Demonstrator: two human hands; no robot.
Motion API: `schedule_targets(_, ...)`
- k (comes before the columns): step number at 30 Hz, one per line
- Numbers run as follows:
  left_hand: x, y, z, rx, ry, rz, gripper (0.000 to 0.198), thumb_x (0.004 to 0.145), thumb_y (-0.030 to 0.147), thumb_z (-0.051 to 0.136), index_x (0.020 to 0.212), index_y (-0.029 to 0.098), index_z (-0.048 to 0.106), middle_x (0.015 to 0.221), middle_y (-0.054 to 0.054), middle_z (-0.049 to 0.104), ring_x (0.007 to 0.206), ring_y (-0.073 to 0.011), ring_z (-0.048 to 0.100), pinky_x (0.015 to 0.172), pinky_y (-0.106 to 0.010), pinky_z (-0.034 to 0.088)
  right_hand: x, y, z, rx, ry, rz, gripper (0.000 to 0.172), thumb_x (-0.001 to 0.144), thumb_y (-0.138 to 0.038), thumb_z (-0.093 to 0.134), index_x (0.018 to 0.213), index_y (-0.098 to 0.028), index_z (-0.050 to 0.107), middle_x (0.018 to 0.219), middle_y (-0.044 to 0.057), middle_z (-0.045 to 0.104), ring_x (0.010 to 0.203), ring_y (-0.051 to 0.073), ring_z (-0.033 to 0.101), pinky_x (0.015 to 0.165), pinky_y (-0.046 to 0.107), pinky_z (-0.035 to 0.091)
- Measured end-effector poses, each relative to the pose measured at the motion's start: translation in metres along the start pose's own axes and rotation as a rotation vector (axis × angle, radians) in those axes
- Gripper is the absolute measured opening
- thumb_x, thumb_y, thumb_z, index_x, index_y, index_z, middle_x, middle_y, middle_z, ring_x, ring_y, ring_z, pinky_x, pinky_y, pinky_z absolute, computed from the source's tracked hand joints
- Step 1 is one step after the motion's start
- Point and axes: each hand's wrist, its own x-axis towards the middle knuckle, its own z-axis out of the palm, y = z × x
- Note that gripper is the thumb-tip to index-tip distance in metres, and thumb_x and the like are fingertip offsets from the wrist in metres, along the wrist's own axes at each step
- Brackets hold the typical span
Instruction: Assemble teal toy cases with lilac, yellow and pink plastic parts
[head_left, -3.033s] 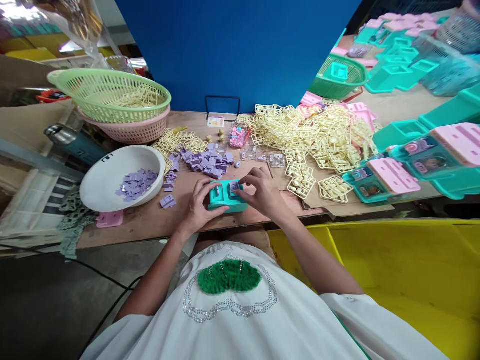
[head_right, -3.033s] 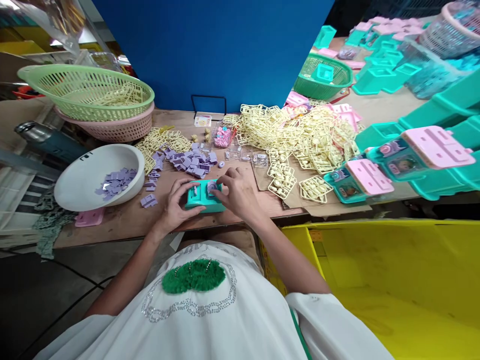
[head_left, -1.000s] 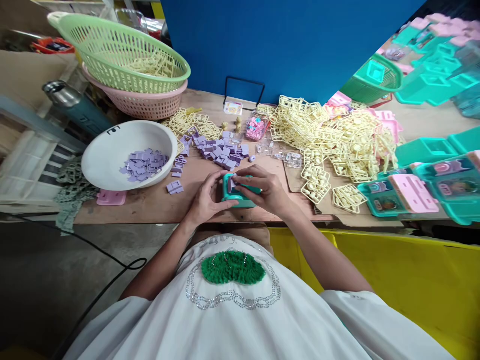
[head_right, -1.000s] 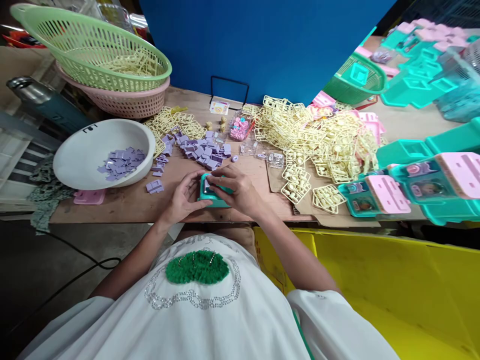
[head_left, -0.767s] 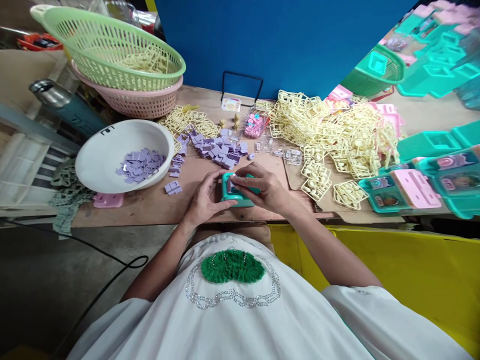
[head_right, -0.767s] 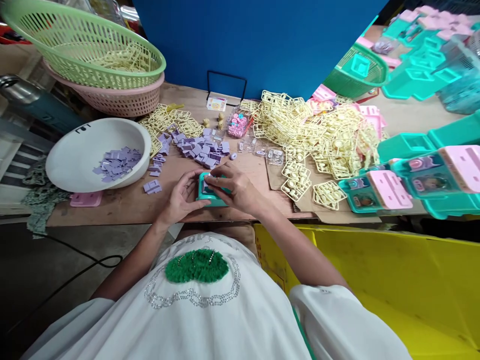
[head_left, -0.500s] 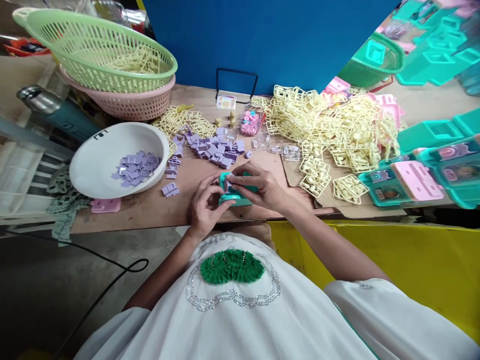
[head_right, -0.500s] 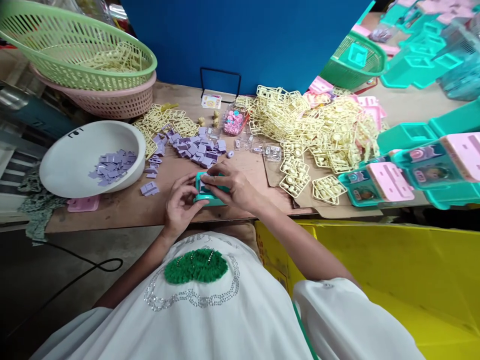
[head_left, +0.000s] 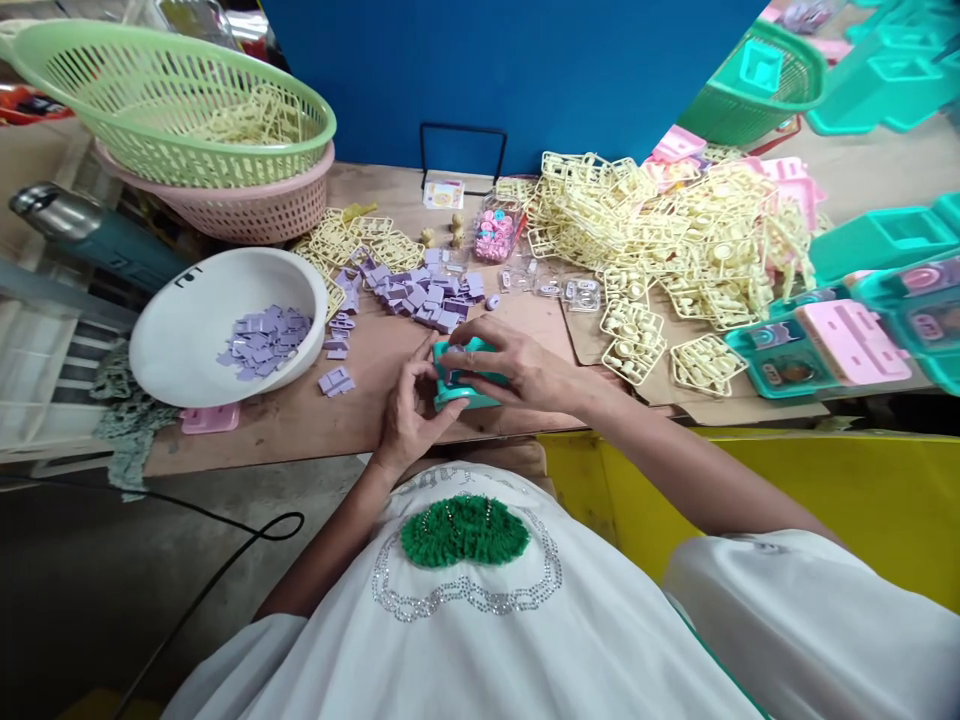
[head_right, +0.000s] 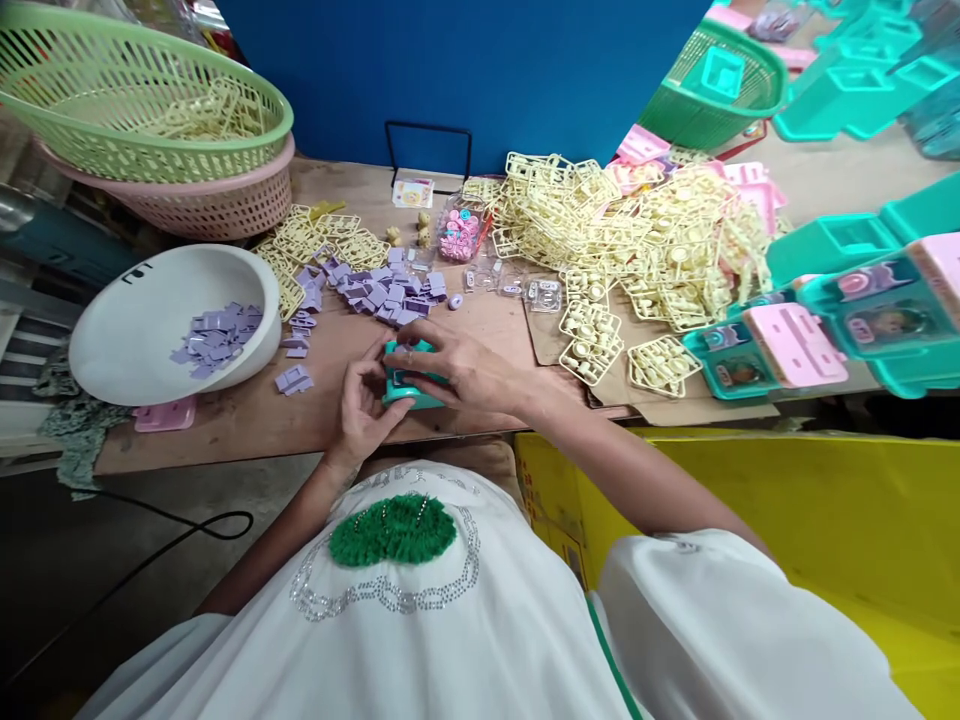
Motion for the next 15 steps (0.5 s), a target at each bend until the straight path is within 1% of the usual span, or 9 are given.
schedule_targets(2, 0.004, -0.003, 0.0, -0.136, 0.004, -0.028, 0.054, 0.089, 0.054, 0.08, 0.118, 0.027, 0.044, 0.156, -0.017, 0.054, 0.146, -0.0265, 0.057, 0.117, -0.045, 0.052, 0.006, 0.003, -0.009, 0.022, -0.079, -0.032, 0.04, 0.111, -0.039, 0.048, 0.139, -0.017, 0.067, 0.132, 0.019, 0.064, 0.117, 0.025, 0.066, 0.099, 0.04, 0.056)
schedule_targets(4, 0.007, -0.005, -0.001, -0.204, 0.009, -0.039, 0.062, 0.084, 0.054, 0.085, 0.121, 0.027, 0.043, 0.151, -0.016, 0.057, 0.139, -0.0249, 0.062, 0.114, -0.042, 0.053, 0.012, 0.007, -0.018, 0.04, -0.162, -0.068, 0.04, 0.112, -0.038, 0.047, 0.14, -0.017, 0.066, 0.132, 0.019, 0.065, 0.119, 0.025, 0.065, 0.101, 0.04, 0.054)
schedule_targets(7, 0.01, -0.005, -0.007, -0.215, -0.028, -0.058, 0.067, 0.08, 0.049, 0.09, 0.124, 0.026, 0.045, 0.148, -0.015, 0.059, 0.133, -0.0241, 0.065, 0.111, -0.038, 0.054, 0.026, 0.013, -0.031, 0.045, -0.29, -0.117, 0.041, 0.112, -0.041, 0.046, 0.135, -0.017, 0.069, 0.128, 0.019, 0.067, 0.117, 0.026, 0.065, 0.1, 0.039, 0.052)
schedule_targets(10, 0.012, -0.005, -0.012, -0.239, -0.058, -0.064, 0.07, 0.078, 0.045, 0.092, 0.125, 0.026, 0.045, 0.142, -0.013, 0.061, 0.128, -0.0233, 0.067, 0.107, -0.035, 0.056, 0.039, 0.017, -0.04, 0.068, -0.431, -0.132, 0.04, 0.112, -0.039, 0.045, 0.128, -0.015, 0.072, 0.125, 0.019, 0.066, 0.112, 0.025, 0.064, 0.097, 0.036, 0.051)
schedule_targets(13, 0.012, -0.006, -0.015, -0.236, -0.069, -0.066, 0.071, 0.076, 0.042, 0.094, 0.126, 0.026, 0.046, 0.134, -0.01, 0.064, 0.121, -0.0213, 0.069, 0.101, -0.031, 0.056, 0.048, 0.021, -0.044, 0.085, -0.521, -0.136, 0.036, 0.111, -0.038, 0.05, 0.127, -0.015, 0.072, 0.127, 0.019, 0.063, 0.113, 0.024, 0.063, 0.095, 0.034, 0.05)
schedule_targets(15, 0.013, -0.007, -0.015, -0.235, -0.074, -0.061, 0.071, 0.075, 0.04, 0.095, 0.126, 0.026, 0.047, 0.133, -0.009, 0.064, 0.119, -0.0205, 0.07, 0.099, -0.029, 0.056, 0.051, 0.023, -0.046, 0.09, -0.56, -0.14, 0.034, 0.109, -0.037, 0.055, 0.129, -0.016, 0.072, 0.129, 0.019, 0.061, 0.114, 0.024, 0.062, 0.095, 0.033, 0.05)
